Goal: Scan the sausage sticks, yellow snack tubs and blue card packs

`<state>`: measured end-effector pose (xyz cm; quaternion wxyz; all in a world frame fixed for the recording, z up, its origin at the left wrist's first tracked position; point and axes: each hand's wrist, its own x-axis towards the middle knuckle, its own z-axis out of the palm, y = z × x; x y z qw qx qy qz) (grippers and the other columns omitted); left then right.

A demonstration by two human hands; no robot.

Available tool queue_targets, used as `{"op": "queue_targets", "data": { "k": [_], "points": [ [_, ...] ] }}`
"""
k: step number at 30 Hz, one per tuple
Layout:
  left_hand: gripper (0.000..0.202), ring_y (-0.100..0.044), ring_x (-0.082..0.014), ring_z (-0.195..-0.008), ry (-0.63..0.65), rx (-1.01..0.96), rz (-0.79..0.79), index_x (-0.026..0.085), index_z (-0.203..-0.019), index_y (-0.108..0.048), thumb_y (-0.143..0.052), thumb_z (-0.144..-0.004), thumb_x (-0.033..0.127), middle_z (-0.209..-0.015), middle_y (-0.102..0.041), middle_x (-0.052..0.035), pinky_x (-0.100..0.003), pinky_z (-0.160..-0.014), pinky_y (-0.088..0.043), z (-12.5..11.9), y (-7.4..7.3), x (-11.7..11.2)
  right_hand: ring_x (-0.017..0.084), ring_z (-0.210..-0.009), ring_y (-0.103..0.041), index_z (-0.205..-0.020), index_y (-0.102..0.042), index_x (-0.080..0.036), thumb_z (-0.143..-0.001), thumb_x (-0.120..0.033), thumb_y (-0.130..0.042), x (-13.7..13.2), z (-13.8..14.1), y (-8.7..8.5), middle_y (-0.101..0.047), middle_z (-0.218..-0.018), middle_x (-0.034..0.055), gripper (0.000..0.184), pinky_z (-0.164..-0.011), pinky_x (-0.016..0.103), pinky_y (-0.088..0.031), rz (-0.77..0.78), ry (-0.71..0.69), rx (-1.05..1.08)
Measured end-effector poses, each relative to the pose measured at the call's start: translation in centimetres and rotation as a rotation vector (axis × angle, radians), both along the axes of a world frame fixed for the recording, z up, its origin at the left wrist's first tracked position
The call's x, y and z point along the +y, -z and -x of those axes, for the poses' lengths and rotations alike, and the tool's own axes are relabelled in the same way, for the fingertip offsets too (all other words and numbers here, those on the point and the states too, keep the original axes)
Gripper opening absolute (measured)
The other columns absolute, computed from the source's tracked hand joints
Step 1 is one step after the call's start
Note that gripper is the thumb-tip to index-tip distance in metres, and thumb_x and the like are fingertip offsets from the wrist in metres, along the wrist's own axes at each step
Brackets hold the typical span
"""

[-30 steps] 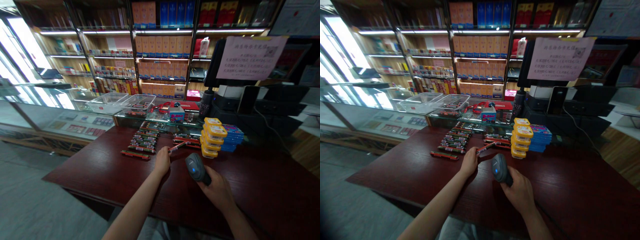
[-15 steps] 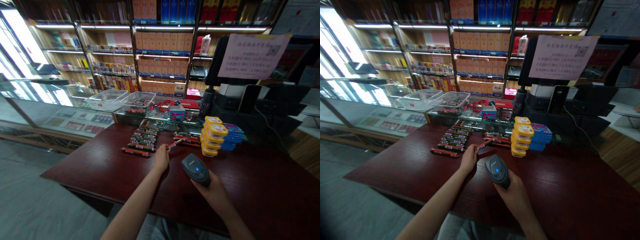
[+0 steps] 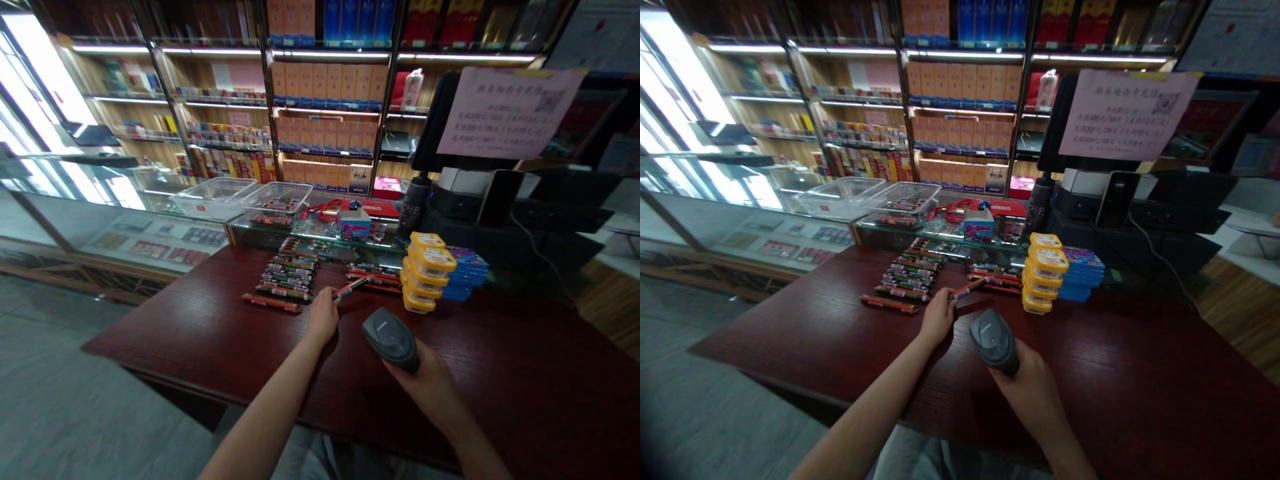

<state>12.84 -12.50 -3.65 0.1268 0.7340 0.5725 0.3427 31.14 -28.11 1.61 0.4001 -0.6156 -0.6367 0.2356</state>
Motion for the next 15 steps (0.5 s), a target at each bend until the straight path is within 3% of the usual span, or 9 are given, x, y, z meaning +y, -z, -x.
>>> {"op": "queue_targets", "data": {
  "k": [7,10,15],
  "points": [
    [0.018,-0.059,-0.0205,-0.097,0.007,-0.037,-0.033,0.018,-0.105,-0.052,-0.048,-0.087,0.016,-0.101,-0.062,-0.0075,-0.035,-0.088,-0.045,0.0,0.0,0.1,0.023,-0.075,-0.068,-0.097,-0.061,-0.028,-0.073,-0.036,-0.063,0.7,-0.2,0.1,-0.072,-0.084,0.0003,0.025,-0.061,0.030,-0.044,-0.034,0.184,-0.440],
    [0.018,-0.059,-0.0208,-0.098,0.025,-0.065,-0.074,0.019,-0.105,-0.052,-0.049,-0.087,0.019,-0.101,-0.061,-0.0073,-0.035,-0.088,-0.046,0.1,0.2,0.1,0.023,-0.078,-0.067,-0.098,-0.059,-0.026,-0.074,-0.029,-0.062,1.6,-0.4,0.5,-0.071,-0.087,0.0005,0.024,-0.063,0.031,-0.043,-0.087,0.218,-0.592],
    [0.025,-0.057,-0.0192,-0.099,0.095,-0.076,-0.101,0.021,-0.110,-0.052,-0.052,-0.085,0.017,-0.104,-0.060,-0.0056,-0.034,-0.090,-0.044,0.2,0.0,-0.2,0.022,-0.081,-0.066,-0.104,-0.058,-0.022,-0.077,-0.027,-0.058,2.6,-1.2,2.7,-0.070,-0.092,0.0042,0.027,-0.069,0.031,-0.044,-0.197,0.234,-0.693]
  ]
}}
